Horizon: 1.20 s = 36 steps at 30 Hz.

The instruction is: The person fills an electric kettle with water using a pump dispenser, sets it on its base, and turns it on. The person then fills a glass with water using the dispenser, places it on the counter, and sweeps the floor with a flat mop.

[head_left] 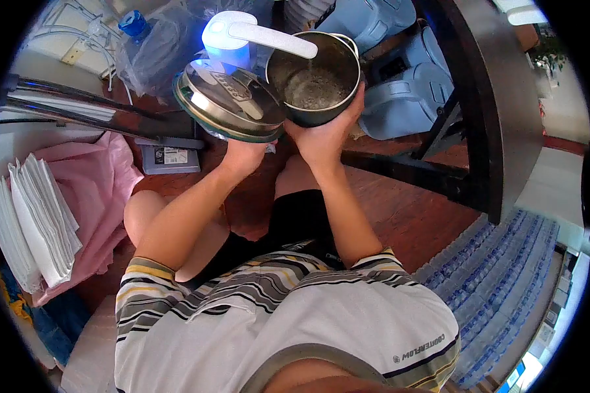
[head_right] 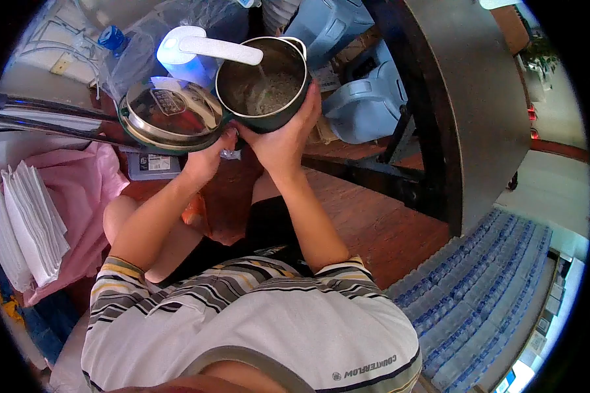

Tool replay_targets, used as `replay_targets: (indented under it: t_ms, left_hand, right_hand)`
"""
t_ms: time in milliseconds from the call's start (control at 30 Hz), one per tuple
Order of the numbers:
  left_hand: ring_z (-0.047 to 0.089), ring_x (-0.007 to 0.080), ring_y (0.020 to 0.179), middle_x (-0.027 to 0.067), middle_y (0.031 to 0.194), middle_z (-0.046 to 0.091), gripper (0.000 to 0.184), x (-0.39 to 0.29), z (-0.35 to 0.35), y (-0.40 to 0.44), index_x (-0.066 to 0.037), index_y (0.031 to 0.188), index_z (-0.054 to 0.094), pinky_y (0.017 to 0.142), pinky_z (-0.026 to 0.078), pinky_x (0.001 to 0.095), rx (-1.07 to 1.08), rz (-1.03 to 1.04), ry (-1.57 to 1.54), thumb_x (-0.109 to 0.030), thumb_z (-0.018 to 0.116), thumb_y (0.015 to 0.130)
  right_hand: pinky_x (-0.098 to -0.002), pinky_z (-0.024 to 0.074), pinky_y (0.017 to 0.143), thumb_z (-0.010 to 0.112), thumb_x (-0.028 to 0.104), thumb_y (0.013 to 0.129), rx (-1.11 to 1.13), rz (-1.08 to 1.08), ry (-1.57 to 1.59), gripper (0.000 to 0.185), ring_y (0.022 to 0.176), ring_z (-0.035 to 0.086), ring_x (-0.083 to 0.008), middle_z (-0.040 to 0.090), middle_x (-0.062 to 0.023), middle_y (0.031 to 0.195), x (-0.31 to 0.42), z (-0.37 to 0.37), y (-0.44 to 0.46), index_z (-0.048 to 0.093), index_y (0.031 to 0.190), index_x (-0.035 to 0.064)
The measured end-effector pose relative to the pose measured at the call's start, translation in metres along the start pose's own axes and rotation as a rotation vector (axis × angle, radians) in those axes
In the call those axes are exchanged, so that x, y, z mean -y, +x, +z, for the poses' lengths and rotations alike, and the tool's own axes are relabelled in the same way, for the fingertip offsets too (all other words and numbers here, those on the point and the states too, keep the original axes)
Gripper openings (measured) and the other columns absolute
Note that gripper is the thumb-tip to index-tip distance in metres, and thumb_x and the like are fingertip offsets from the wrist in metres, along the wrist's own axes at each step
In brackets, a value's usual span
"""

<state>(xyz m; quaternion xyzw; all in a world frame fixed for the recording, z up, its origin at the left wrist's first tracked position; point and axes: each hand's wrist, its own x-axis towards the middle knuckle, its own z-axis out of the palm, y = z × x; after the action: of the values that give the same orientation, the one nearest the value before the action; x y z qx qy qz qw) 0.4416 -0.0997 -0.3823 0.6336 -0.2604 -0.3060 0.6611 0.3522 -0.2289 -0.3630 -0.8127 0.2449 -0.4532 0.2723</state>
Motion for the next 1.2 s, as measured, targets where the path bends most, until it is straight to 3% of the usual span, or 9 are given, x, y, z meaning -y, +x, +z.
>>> replay_targets:
  t_ms: [333, 500, 633, 667, 800, 900, 1000, 1100, 1200]
  left_hand:
    - [0.055, 0.0108, 0.057, 0.0035, 0.071, 0.061, 0.013, 0.028, 0.002, 0.015, -0.001, 0.09, 0.064, 0.051, 0.043, 0.0249, -0.061, 0.1, -0.398, -0.004, 0.07, 0.079]
    - [0.059, 0.0117, 0.065, 0.0038, 0.079, 0.064, 0.019, 0.029, 0.003, 0.02, -0.001, 0.092, 0.065, 0.058, 0.048, 0.0277, -0.182, 0.481, 0.149, -0.004, 0.071, 0.074]
    - [0.053, 0.017, 0.063, 0.0018, 0.067, 0.052, 0.007, 0.013, 0.004, 0.012, -0.003, 0.072, 0.055, 0.057, 0.042, 0.0323, -0.086, 0.278, 0.03, -0.002, 0.056, 0.078]
    - [0.053, 0.0172, 0.063, 0.002, 0.066, 0.052, 0.007, 0.018, 0.002, 0.015, -0.003, 0.073, 0.055, 0.057, 0.042, 0.0318, -0.13, 0.502, 0.254, -0.002, 0.056, 0.079]
    - [0.05, 0.016, 0.06, 0.0023, 0.066, 0.051, 0.007, 0.052, -0.002, 0.017, -0.003, 0.073, 0.054, 0.056, 0.041, 0.0306, -0.079, 0.548, 0.274, -0.002, 0.055, 0.08]
    - [0.047, 0.0144, 0.057, 0.0027, 0.064, 0.049, 0.007, 0.017, 0.009, 0.011, -0.002, 0.073, 0.053, 0.053, 0.038, 0.0292, -0.139, 0.106, -0.215, -0.003, 0.053, 0.08]
    - [0.051, 0.0124, 0.058, 0.0024, 0.068, 0.054, 0.006, 0.029, 0.004, 0.018, -0.002, 0.08, 0.056, 0.052, 0.04, 0.0273, -0.167, 0.137, -0.229, -0.002, 0.061, 0.077]
    - [0.056, 0.01, 0.059, 0.0012, 0.071, 0.06, 0.017, 0.038, 0.003, 0.018, -0.002, 0.088, 0.06, 0.052, 0.044, 0.0257, -0.158, 0.148, -0.313, 0.001, 0.068, 0.073]
    - [0.055, 0.0095, 0.06, 0.0013, 0.071, 0.06, 0.013, 0.034, 0.0, 0.018, -0.002, 0.086, 0.061, 0.052, 0.044, 0.0259, -0.077, 0.149, -0.349, -0.001, 0.068, 0.075]
  right_hand:
    - [-0.0532, 0.0206, 0.114, 0.079, 0.025, 0.072, 0.158, -0.077, 0.127, 0.107, 0.139, 0.022, -0.047, 0.02, -0.0303, 0.151, -0.009, -0.016, 0.004, 0.011, 0.15, -0.0052]
    - [-0.0521, 0.022, 0.114, 0.068, 0.025, 0.083, 0.004, -0.095, 0.212, 0.083, 0.14, 0.025, -0.045, 0.026, -0.0304, 0.15, 0.02, -0.039, 0.012, 0.025, 0.146, -0.0079]
    - [-0.0586, 0.0444, 0.1, 0.052, 0.033, 0.093, -0.178, -0.639, 0.491, 0.045, 0.106, 0.058, -0.0415, 0.054, -0.0242, 0.119, 0.079, -0.094, 0.035, 0.051, 0.12, -0.0025]
    - [-0.0586, 0.0444, 0.1, 0.052, 0.033, 0.093, -0.176, -0.63, 0.491, 0.045, 0.106, 0.058, -0.0415, 0.054, -0.0242, 0.119, 0.108, -0.108, 0.042, 0.051, 0.12, -0.0025]
    - [-0.0315, 0.0458, 0.085, 0.063, 0.017, 0.086, -0.503, -0.717, 1.161, 0.02, 0.085, 0.058, -0.0186, 0.059, -0.0032, 0.1, 0.2, -0.151, 0.07, 0.062, 0.103, 0.0078]
    - [-0.0365, 0.05, 0.096, 0.055, 0.013, 0.097, -0.121, -0.56, 1.076, 0.013, 0.101, 0.056, -0.0235, 0.061, -0.0096, 0.108, 0.215, -0.169, 0.075, 0.065, 0.104, 0.0076]
    - [-0.0363, 0.0484, 0.098, 0.055, 0.009, 0.097, -0.167, -0.466, 1.336, 0.011, 0.103, 0.056, -0.0256, 0.059, -0.0098, 0.104, 0.214, -0.214, 0.079, 0.063, 0.101, 0.0035]
    - [-0.0324, 0.0493, 0.091, 0.053, 0.006, 0.097, 0.686, -0.333, 1.079, 0.011, 0.1, 0.056, -0.0225, 0.059, -0.0095, 0.104, 0.2, -0.225, 0.093, 0.063, 0.101, 0.0027]
    - [-0.0305, 0.0485, 0.083, 0.05, 0.003, 0.097, -0.232, -0.612, 1.214, 0.013, 0.096, 0.055, -0.0194, 0.059, -0.0078, 0.102, 0.22, -0.167, 0.074, 0.062, 0.101, 0.0038]
